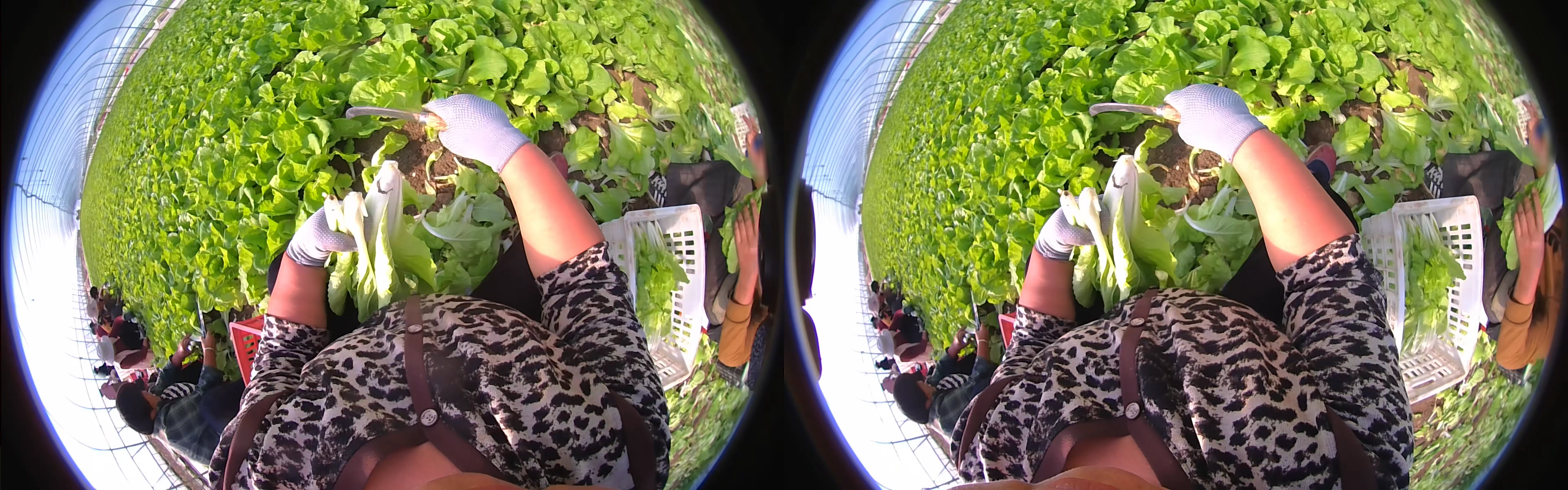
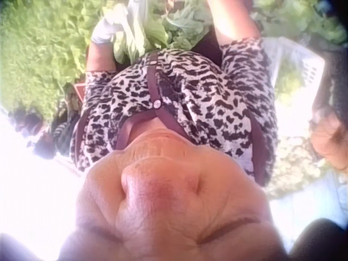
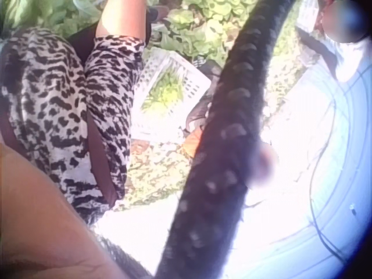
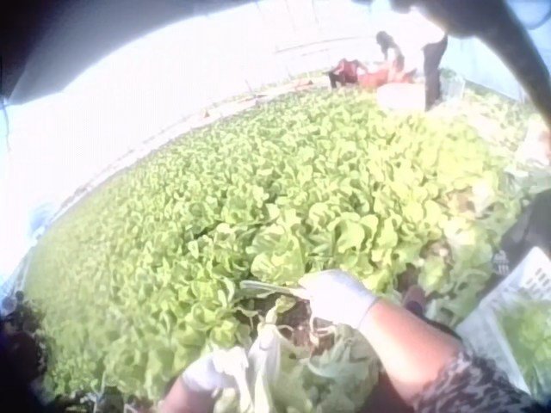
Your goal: The person harvests lettuce in a greenhouse using a curved knife. They cut the base of each head, remove outer leaves, and place the trimmed lettuce into a red crate. Other workers are visible nearby doing the same task.
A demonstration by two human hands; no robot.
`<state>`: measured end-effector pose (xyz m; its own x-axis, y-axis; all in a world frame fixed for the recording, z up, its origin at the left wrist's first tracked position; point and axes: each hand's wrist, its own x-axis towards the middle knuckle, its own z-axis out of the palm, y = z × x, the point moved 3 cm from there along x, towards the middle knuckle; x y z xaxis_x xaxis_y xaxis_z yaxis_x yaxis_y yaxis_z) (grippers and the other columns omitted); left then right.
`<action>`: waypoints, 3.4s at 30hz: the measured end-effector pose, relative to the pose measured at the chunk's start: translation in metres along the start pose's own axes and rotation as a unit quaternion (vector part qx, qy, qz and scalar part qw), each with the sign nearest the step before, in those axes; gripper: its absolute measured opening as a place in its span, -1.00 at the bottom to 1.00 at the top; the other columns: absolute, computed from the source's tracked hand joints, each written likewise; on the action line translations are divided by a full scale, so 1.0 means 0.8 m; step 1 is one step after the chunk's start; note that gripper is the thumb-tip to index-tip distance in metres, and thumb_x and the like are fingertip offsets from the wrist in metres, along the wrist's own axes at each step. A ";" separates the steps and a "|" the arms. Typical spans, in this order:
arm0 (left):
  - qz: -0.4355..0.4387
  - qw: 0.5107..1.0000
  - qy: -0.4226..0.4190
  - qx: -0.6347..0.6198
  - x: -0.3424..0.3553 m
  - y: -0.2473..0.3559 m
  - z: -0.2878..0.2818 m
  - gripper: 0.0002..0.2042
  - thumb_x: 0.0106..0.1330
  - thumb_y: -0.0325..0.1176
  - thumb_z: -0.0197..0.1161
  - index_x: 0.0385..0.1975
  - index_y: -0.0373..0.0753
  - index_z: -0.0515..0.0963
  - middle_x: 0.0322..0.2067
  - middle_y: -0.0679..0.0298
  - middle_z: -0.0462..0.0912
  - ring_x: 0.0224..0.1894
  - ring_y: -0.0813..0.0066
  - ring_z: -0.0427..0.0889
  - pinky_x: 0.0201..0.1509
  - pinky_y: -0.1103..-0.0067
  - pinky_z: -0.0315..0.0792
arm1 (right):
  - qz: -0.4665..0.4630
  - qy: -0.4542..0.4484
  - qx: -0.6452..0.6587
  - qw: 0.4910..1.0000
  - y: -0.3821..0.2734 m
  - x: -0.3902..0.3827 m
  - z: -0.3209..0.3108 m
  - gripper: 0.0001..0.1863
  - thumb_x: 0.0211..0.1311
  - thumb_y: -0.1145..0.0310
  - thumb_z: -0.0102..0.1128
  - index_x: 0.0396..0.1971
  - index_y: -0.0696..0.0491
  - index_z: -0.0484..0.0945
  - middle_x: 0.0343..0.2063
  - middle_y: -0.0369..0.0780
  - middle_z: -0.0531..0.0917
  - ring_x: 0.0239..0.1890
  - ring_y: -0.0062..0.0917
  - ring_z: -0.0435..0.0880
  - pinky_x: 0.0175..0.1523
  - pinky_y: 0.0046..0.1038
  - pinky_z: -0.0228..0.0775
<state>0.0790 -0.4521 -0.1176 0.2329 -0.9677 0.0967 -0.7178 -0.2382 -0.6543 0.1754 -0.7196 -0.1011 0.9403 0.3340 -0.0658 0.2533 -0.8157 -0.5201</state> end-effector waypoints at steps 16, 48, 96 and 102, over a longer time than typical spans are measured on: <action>-0.457 0.421 -0.121 -0.774 0.021 -0.013 -0.002 -0.60 -0.13 -0.39 0.35 -0.19 -0.30 0.60 -0.26 0.29 0.62 -0.20 0.51 0.56 -0.05 0.55 0.47 | -0.016 0.093 0.170 0.981 -0.017 -0.014 0.030 -0.64 0.15 0.05 0.32 -0.42 0.07 0.56 -0.44 -0.05 0.66 -0.33 -0.13 0.68 -0.19 -0.21 0.51; -0.468 0.489 0.106 -0.729 0.047 0.011 -0.064 -0.49 0.10 -0.37 0.33 0.09 -0.34 0.42 -0.36 0.36 0.60 -0.35 0.54 0.56 -0.19 0.56 0.49 | -0.107 -0.016 0.494 0.863 -0.072 -0.059 0.026 -0.72 0.05 0.34 0.46 -0.24 0.09 0.64 -0.39 -0.26 0.69 -0.44 -0.51 0.64 -0.29 -0.44 0.50; -0.800 0.133 -0.518 -0.271 -0.619 0.328 0.059 -0.16 0.20 0.27 0.10 0.44 -0.01 0.14 0.42 0.19 0.20 0.43 0.14 0.20 0.42 0.19 0.10 | 0.380 -0.108 0.275 0.877 0.072 -0.208 0.201 -0.76 0.15 0.25 0.39 -0.26 0.03 0.62 -0.54 -0.35 0.57 -0.75 -0.63 0.37 -0.64 -0.56 0.17; -0.752 0.246 -0.519 -0.323 -0.609 0.285 0.016 0.00 0.10 0.50 0.01 0.48 -0.01 0.07 0.48 0.12 0.07 0.52 0.07 -0.02 0.54 0.14 -0.20 | 0.365 -0.086 0.265 0.888 0.064 -0.183 0.201 -0.69 0.17 0.27 0.38 -0.14 0.07 0.58 -0.47 -0.30 0.65 -0.73 -0.65 0.43 -0.66 -0.57 0.21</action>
<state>-0.1896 -0.0343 -0.3239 0.3551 0.7189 -0.5976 0.8162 -0.5500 -0.1767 0.0143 -0.7345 -0.2549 0.7497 -0.0877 -0.6559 -0.5948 -0.5237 -0.6099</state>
